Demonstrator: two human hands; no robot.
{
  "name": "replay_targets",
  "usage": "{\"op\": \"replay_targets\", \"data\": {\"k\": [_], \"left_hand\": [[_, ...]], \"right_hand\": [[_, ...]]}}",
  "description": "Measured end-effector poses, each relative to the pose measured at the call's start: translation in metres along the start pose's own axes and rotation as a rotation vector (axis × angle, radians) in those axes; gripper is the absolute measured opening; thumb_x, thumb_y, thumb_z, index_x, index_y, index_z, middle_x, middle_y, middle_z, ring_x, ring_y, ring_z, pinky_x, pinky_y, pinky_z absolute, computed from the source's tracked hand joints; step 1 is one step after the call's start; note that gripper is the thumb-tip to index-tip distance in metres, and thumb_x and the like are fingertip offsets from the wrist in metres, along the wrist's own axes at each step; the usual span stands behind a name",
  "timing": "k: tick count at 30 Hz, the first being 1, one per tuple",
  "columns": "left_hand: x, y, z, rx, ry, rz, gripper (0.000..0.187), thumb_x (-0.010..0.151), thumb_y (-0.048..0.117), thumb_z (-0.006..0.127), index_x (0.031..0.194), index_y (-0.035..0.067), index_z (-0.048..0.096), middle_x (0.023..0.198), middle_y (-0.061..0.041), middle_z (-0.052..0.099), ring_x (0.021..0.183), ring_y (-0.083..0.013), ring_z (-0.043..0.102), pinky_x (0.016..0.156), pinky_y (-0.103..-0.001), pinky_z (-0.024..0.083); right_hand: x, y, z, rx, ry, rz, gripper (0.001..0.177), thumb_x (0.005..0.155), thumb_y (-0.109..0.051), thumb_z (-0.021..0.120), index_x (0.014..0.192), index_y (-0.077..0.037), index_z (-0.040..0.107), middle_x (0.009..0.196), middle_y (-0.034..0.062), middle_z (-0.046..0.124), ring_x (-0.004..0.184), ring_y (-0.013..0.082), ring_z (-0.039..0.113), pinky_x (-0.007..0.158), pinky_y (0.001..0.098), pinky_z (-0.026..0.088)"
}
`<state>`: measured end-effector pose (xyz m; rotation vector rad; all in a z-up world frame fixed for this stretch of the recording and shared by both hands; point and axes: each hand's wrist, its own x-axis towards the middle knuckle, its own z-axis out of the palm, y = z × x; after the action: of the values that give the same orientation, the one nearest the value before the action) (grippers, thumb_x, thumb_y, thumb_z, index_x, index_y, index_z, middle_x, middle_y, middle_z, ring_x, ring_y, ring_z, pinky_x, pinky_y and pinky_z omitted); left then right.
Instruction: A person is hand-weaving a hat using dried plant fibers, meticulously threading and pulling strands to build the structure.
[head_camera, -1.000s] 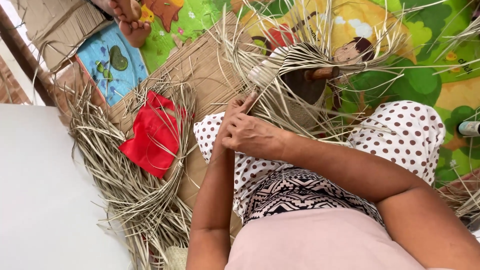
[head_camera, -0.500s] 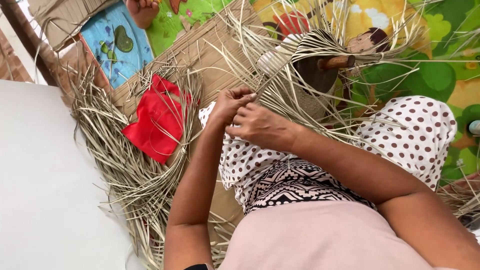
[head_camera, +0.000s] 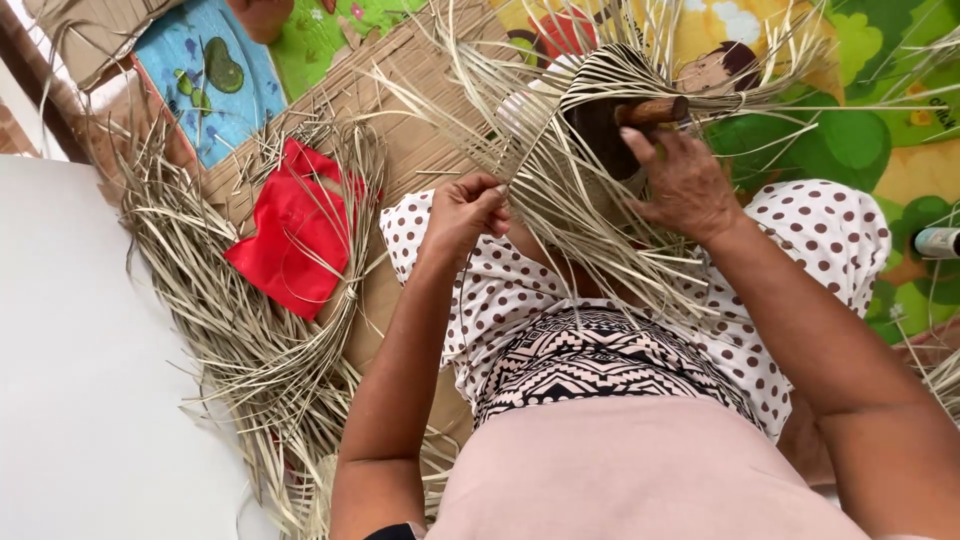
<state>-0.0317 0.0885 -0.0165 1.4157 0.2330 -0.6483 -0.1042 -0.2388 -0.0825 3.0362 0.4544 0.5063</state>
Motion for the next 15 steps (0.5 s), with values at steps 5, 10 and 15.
{"op": "replay_targets", "data": {"k": [5,10,15], "left_hand": [[0.005,0.002,-0.003,0.036,0.011,0.059,0.016,0.089,0.005,0.068,0.101,-0.005,0.070,0.061,-0.018,0.067,0.047,-0.0223,0.071,0.044,-0.030,0.062],[0.012,-0.002,-0.010,0.047,0.002,0.030,0.019,0.087,0.005,0.069,0.103,-0.004,0.071,0.060,-0.016,0.067,0.047,-0.0206,0.071,0.044,-0.029,0.062],[0.019,-0.007,-0.014,0.037,0.017,0.025,0.020,0.086,0.004,0.067,0.103,-0.006,0.070,0.059,-0.017,0.066,0.046,-0.0199,0.070,0.043,-0.029,0.061]], "right_hand": [[0.025,-0.021,0.041,0.193,0.087,-0.116,0.103,0.053,-0.055,0.086,0.145,-0.023,0.052,0.120,0.0126,0.055,0.099,0.0345,0.064,0.081,0.0444,0.053],[0.083,-0.048,0.051,0.430,0.507,-0.251,0.043,0.089,-0.031,0.074,0.130,-0.018,0.069,0.124,0.0142,0.056,0.107,0.0347,0.059,0.088,0.0416,0.049],[0.069,-0.032,0.022,0.512,0.457,-0.211,0.034,0.090,-0.046,0.077,0.105,-0.016,0.070,0.122,0.0078,0.064,0.107,0.0311,0.062,0.093,0.0423,0.052]]}}
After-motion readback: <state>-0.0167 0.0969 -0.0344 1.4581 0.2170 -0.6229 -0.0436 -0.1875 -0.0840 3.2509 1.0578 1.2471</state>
